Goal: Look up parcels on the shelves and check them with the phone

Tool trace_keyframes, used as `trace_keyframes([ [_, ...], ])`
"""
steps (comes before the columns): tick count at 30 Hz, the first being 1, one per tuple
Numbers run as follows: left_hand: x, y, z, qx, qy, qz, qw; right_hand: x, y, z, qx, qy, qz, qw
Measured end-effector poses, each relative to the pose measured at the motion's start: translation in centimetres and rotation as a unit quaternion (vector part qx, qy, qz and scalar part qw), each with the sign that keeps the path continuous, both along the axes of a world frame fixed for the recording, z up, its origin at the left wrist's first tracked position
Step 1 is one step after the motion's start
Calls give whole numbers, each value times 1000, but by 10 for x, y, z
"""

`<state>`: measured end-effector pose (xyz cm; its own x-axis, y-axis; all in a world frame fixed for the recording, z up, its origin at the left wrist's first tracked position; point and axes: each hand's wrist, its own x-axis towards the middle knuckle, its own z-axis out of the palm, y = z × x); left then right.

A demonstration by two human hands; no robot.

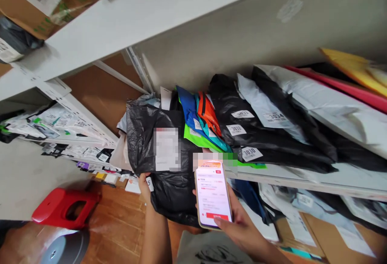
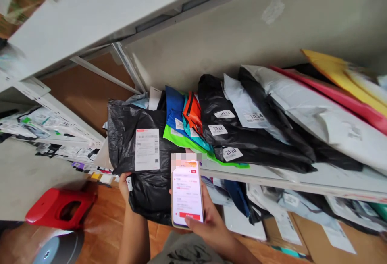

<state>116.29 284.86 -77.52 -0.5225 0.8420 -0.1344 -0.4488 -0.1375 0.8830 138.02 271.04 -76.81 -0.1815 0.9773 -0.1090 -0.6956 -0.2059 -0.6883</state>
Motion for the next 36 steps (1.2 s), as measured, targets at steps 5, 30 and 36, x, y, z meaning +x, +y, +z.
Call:
trace_keyframes([
  [5,-4,1,0,-12,14,-11,1000,1,3,-5,41,-16,-3,999],
  [30,-11,4,-12,0,44,30,999,2,1,-15,-48,10,-20,999],
  [36,-16,6,-16,-2,48,32,998,2,2,-16,-41,10,-20,999],
])
